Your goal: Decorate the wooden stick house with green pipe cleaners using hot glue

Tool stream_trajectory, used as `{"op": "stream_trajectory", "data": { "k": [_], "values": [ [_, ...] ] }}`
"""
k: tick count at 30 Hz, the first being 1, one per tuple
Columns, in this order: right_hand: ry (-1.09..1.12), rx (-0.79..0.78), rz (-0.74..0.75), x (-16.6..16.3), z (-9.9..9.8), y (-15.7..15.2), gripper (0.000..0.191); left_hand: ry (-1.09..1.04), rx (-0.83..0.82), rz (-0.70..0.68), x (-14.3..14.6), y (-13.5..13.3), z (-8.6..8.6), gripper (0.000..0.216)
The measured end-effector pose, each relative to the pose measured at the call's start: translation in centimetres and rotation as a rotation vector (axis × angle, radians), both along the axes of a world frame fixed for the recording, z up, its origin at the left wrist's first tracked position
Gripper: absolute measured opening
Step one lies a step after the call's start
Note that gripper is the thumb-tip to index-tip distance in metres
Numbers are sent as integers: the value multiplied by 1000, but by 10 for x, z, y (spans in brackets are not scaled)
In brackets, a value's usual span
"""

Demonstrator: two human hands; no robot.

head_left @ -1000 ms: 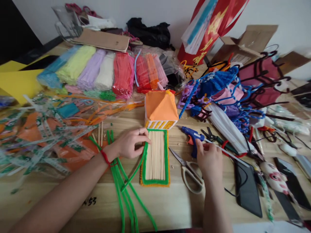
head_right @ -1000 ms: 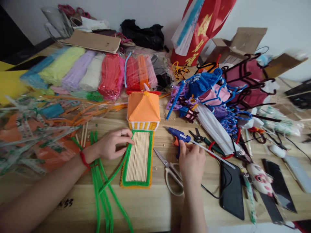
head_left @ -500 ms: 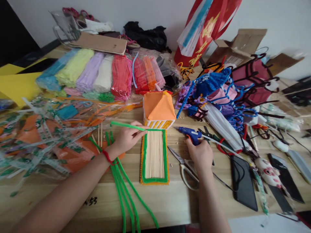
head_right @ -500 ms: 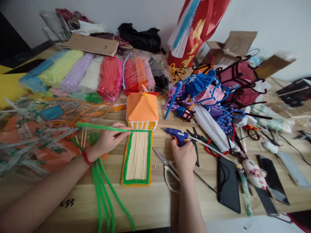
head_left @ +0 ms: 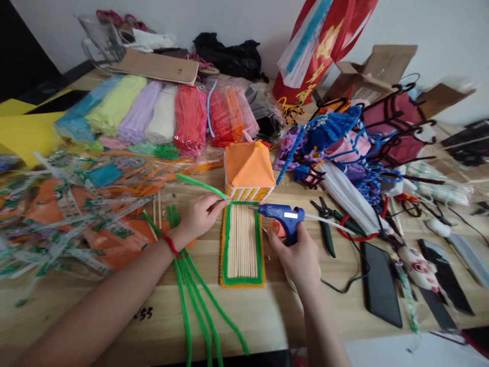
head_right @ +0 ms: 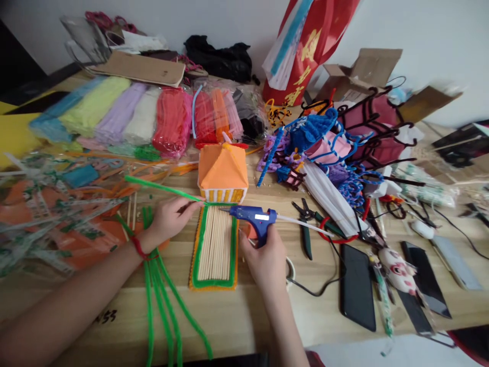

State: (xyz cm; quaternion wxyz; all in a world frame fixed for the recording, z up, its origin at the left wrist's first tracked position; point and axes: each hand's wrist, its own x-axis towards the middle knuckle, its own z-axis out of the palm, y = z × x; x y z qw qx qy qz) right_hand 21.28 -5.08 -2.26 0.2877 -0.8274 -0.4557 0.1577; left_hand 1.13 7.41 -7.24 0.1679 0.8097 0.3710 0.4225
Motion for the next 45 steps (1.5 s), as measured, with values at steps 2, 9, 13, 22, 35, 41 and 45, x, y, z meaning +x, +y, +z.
{"op": "stream_trajectory", "data": {
  "k": [2, 9, 13, 22, 35, 41, 45],
  "values": [
    [-1, -34, 24, -9, -2, 3, 35, -10, 1, -33, 0, 0, 1, 17],
    [-136, -82, 48, -20, -15, 16, 47, -1, 56, 28, 1, 1, 1, 13],
    [-158, -105, 94, -21, -20, 20, 37, -9, 78, 29, 1, 1, 0, 12],
    [-215, -167, 144, -27, -21, 28, 20, -8, 101, 17, 1, 0, 2, 11],
    [-216, -139, 126, -26, -26, 28, 14, 6, 62, 20, 1, -1, 4, 13],
    [-199, -140, 122, -25, -24, 28, 12, 9, 61, 20, 1, -1, 4, 14],
    [-195, -123, 119, -24, -24, 27, 12, 3, 72, 21, 1, -1, 4, 14]
  ]
}}
